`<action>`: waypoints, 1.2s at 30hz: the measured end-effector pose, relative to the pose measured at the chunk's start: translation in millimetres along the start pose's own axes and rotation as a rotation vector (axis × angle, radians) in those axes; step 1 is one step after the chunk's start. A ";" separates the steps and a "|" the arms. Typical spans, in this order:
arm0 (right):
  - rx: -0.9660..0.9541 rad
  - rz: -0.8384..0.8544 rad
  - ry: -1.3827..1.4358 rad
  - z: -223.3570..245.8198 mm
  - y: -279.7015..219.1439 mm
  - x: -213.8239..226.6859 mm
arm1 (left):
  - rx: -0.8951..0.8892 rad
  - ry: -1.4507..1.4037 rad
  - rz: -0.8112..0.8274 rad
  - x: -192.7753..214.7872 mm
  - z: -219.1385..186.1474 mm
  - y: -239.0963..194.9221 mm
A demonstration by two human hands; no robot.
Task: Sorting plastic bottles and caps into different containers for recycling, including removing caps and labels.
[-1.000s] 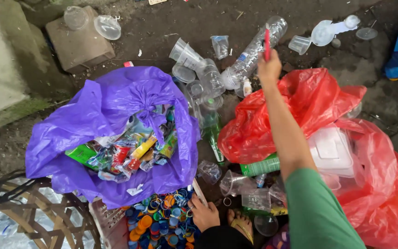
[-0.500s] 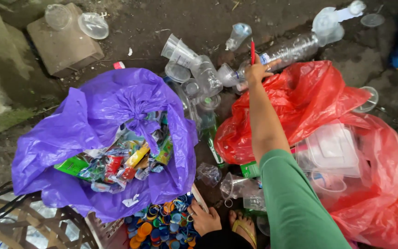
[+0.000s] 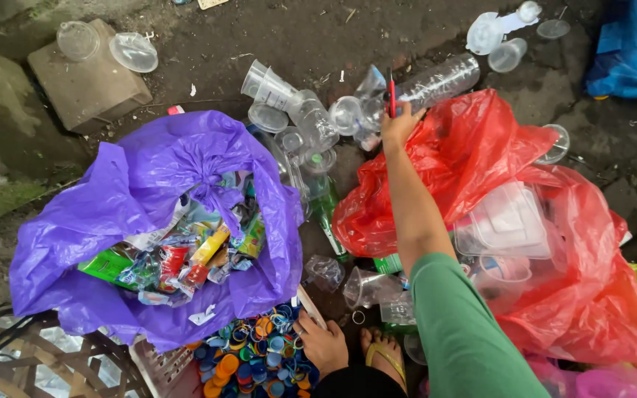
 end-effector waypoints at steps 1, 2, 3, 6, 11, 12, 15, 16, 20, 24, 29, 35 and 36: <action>0.002 -0.009 -0.002 -14.5 -1.2 8.6 | -0.007 -0.006 0.004 1.7 -3.2 0.5; 0.106 -0.086 0.100 -24.7 -3.3 20.3 | -0.009 -0.049 -0.002 4.1 -5.8 0.9; 0.211 -0.150 0.205 -32.6 -11.6 27.0 | -0.002 -0.087 -0.013 9.2 -5.9 0.9; 0.044 -0.135 0.071 -79.0 -14.4 48.3 | 0.022 -0.102 0.076 2.1 0.2 1.9; 0.326 -0.093 0.103 3.7 -46.3 105.2 | -0.017 -0.129 0.038 6.0 -0.4 -1.3; 0.473 -0.103 0.088 30.7 -51.1 110.6 | -0.034 -0.136 0.033 5.0 -1.1 0.8; 0.555 0.035 -0.020 36.7 -30.0 73.7 | -0.060 -0.100 -0.020 1.8 -0.5 -1.0; 0.553 0.038 -0.020 53.3 -33.6 75.1 | -0.058 -0.097 -0.019 1.9 0.9 -1.7; 0.920 0.154 -0.308 95.9 -37.6 39.3 | -0.031 -0.080 -0.020 8.4 -6.8 -1.8; 1.006 0.311 -0.405 77.4 -27.5 -14.2 | 0.039 -0.073 0.076 -4.5 0.0 -2.9; 0.876 0.299 -0.644 1.4 -26.6 -61.7 | 0.042 -0.075 0.076 -13.6 3.7 -5.6; 0.784 0.248 -0.600 21.0 -38.0 -28.8 | 0.050 -0.087 0.104 -17.7 5.1 -7.0; 0.663 0.324 -0.521 30.3 -39.5 -22.5 | 0.031 -0.098 0.078 -16.0 4.8 -7.0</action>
Point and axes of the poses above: each hand's wrist, its own y-axis towards the middle knuckle, its own x-axis out of the back of the hand, z = x × y, the point moved 4 cm from there along y, towards the middle knuckle, and after that the axes turned 4 degrees about -z, right-handed, at the moved point
